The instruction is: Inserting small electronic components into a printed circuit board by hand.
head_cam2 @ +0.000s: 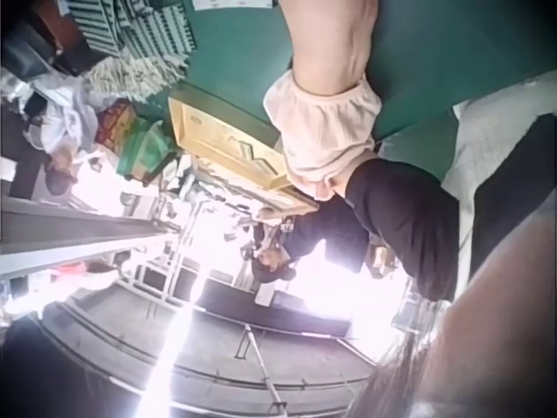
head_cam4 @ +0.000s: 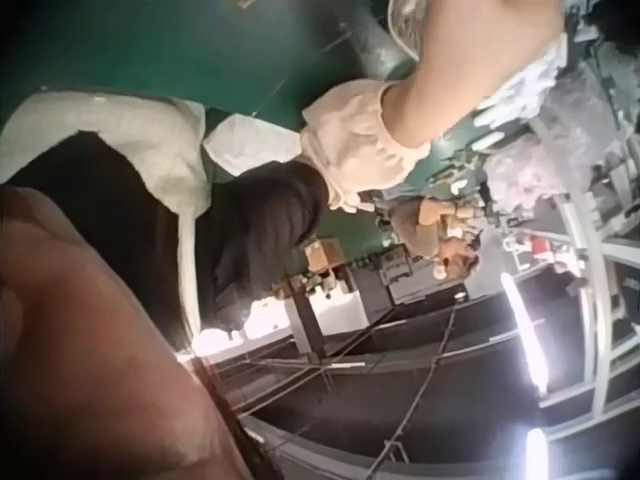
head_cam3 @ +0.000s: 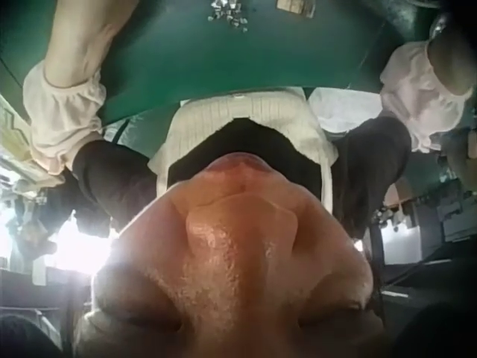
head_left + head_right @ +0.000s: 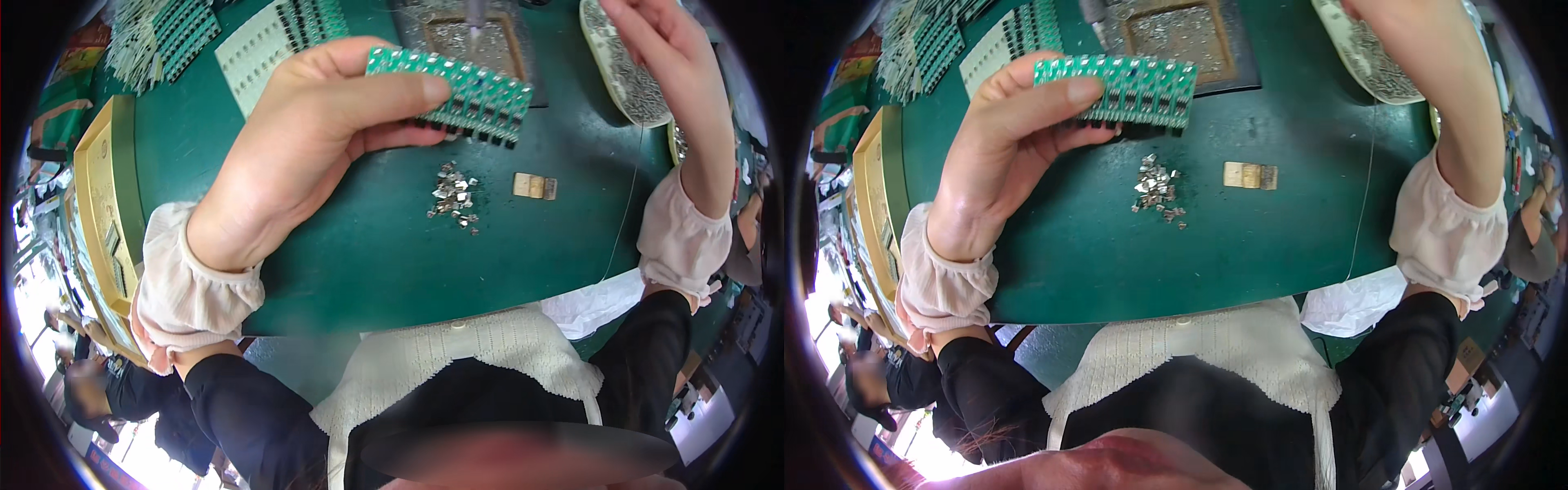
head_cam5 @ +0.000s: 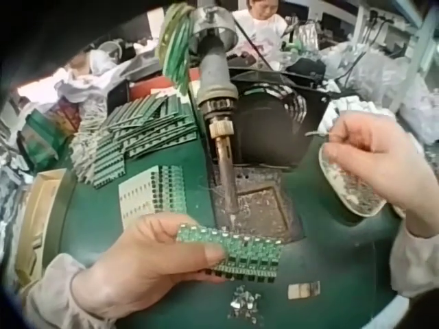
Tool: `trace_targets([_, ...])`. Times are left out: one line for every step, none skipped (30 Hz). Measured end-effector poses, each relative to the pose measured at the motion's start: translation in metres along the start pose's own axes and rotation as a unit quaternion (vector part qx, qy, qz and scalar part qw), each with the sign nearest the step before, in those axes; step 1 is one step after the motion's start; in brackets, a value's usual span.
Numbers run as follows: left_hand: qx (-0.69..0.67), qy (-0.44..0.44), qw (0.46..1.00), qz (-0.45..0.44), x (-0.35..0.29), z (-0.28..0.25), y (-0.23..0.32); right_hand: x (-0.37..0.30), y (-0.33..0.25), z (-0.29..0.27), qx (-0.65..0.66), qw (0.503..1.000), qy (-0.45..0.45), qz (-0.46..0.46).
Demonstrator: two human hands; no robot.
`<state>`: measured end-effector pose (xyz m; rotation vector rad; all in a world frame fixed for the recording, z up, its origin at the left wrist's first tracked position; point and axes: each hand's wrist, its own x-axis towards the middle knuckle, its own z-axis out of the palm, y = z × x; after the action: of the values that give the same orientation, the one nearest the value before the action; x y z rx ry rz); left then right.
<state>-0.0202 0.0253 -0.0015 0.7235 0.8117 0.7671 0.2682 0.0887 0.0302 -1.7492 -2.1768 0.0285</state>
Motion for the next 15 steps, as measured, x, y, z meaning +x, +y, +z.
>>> trace_targets([-0.001, -0.008, 1.0, 0.001, -0.001, 0.001, -0.002, 0.003, 0.007, 0.0, -0.017, 1.0, 0.011, 0.002])
trace_targets([0.014, 0.002, 1.0, -0.009, -0.001, 0.002, -0.003, 0.002, 0.011, -0.004, -0.034, 0.999, 0.022, 0.004])
trace_targets([0.03, 0.013, 0.999, -0.017, -0.004, 0.002, -0.005, 0.002, 0.01, -0.006, -0.028, 0.999, -0.026, 0.033])
trace_targets([0.03, 0.006, 0.999, -0.015, -0.006, 0.003, -0.006, 0.0, 0.016, -0.003, -0.034, 0.999, -0.022, 0.035])
trace_targets([0.093, 0.012, 0.995, -0.024, -0.008, 0.004, -0.008, -0.001, 0.025, 0.002, -0.085, 0.995, -0.049, 0.01])
trace_targets([0.155, 0.021, 0.987, -0.033, -0.01, 0.006, -0.009, -0.002, 0.026, 0.004, -0.132, 0.988, -0.078, -0.016])
trace_targets([0.16, 0.026, 0.986, -0.041, -0.011, 0.01, -0.008, -0.003, 0.014, -0.003, -0.118, 0.986, -0.108, -0.053])
trace_targets([0.161, 0.023, 0.986, -0.041, -0.013, 0.012, -0.009, -0.003, 0.02, 0.0, -0.119, 0.986, -0.107, -0.051])
trace_targets([0.224, 0.026, 0.974, -0.037, -0.014, 0.014, -0.009, -0.004, 0.026, 0.006, -0.105, 0.986, -0.105, -0.079])
trace_targets([0.285, 0.03, 0.957, -0.033, -0.016, 0.016, -0.009, -0.004, 0.029, 0.009, -0.09, 0.985, -0.104, -0.107])
trace_targets([0.287, 0.029, 0.957, -0.033, -0.016, 0.018, -0.009, -0.005, 0.03, 0.01, -0.091, 0.985, -0.103, -0.105])
trace_targets([0.318, 0.024, 0.947, -0.027, -0.017, 0.02, -0.008, -0.005, 0.027, 0.01, -0.111, 0.98, -0.103, -0.127])
trace_targets([0.349, 0.019, 0.937, -0.022, -0.018, 0.022, -0.008, -0.006, 0.025, 0.01, -0.131, 0.975, -0.104, -0.148])
trace_targets([0.35, 0.019, 0.936, -0.023, -0.018, 0.023, -0.01, -0.006, 0.025, 0.009, -0.131, 0.975, -0.104, -0.148])
trace_targets([0.339, -0.01, 0.939, 0.049, -0.02, 0.023, -0.014, -0.006, 0.023, 0.008, -0.149, 0.972, -0.107, -0.15])
